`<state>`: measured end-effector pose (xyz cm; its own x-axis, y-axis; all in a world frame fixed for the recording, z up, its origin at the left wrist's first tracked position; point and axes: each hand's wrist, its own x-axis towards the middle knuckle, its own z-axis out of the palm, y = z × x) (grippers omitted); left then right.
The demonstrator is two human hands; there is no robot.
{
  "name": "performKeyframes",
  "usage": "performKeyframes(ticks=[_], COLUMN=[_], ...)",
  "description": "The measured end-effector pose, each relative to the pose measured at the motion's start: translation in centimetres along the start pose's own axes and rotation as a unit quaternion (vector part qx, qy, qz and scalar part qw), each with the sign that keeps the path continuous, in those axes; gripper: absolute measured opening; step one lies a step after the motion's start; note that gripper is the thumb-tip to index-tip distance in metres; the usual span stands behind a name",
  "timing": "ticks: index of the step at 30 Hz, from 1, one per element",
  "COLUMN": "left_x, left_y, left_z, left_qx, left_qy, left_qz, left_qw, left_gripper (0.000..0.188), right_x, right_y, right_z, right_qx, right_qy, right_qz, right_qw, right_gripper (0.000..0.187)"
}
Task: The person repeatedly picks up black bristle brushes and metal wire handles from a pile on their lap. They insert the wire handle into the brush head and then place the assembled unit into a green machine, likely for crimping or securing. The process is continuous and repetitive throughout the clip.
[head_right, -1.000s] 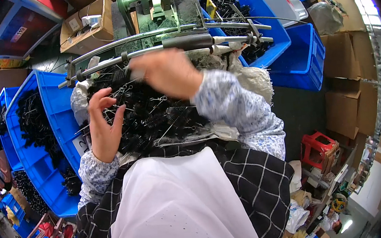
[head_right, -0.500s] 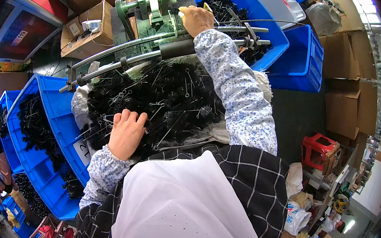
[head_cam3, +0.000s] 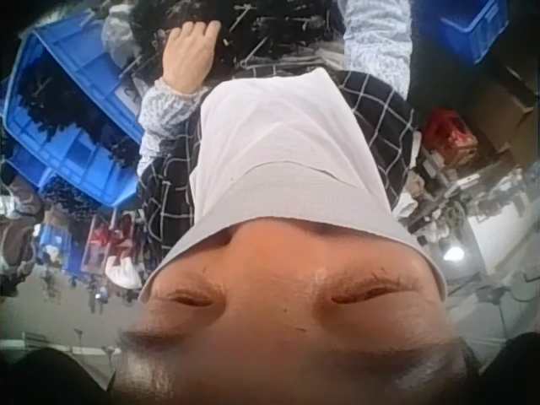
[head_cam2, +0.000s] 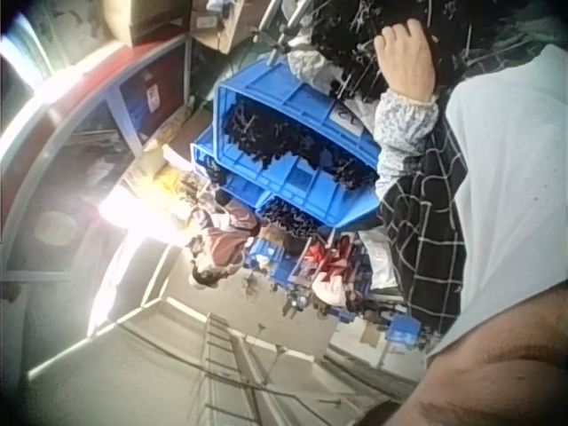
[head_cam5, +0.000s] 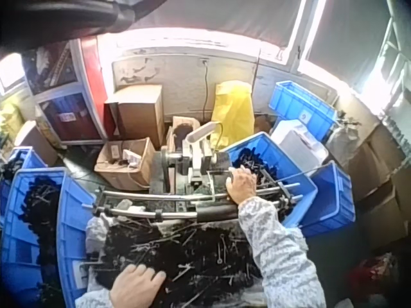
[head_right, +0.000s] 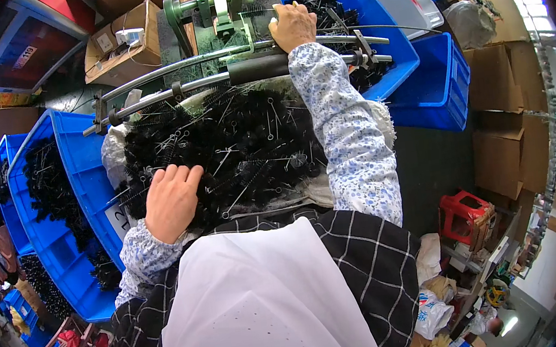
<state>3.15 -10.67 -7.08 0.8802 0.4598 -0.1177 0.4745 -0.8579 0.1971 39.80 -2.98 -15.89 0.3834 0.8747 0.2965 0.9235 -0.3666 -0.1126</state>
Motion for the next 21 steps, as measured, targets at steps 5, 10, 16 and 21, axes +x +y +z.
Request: performKeyframes(ticks=[5, 10, 16, 21], left_x=[-0.2, -0.1, -0.5, -0.7], left_y=[-0.4, -0.5, -0.4, -0.8], left_z=[-2.6, -3.1, -2.9, -3.3], left_qx=[-0.016, 0.002, -0.003, -0.032], left_qy=[0.047, 0.080, 0.033, 0.088], left_qz=[-0.049, -0.038, -0.042, -0.032], left_qw=[0.998, 0.996, 0.999, 0.995], left_gripper=[0.044, 0.048, 0.030, 0.024], right_x=[-0.1, 0.4, 0.4, 0.3], right_y=[-3.4, -7.9, -6.9, -0.3], right_z=[0.2, 0.5, 0.0, 0.4], right_qx=[-0.005, 0.015, -0.011, -0.050], right_qy=[0.066, 0.054, 0.048, 0.089], right_qz=[-0.037, -0.056, -0.052, -0.059], right_qw=[0.997, 0.997, 0.997, 0.993], right_gripper=[0.019, 0.015, 0.016, 0.021])
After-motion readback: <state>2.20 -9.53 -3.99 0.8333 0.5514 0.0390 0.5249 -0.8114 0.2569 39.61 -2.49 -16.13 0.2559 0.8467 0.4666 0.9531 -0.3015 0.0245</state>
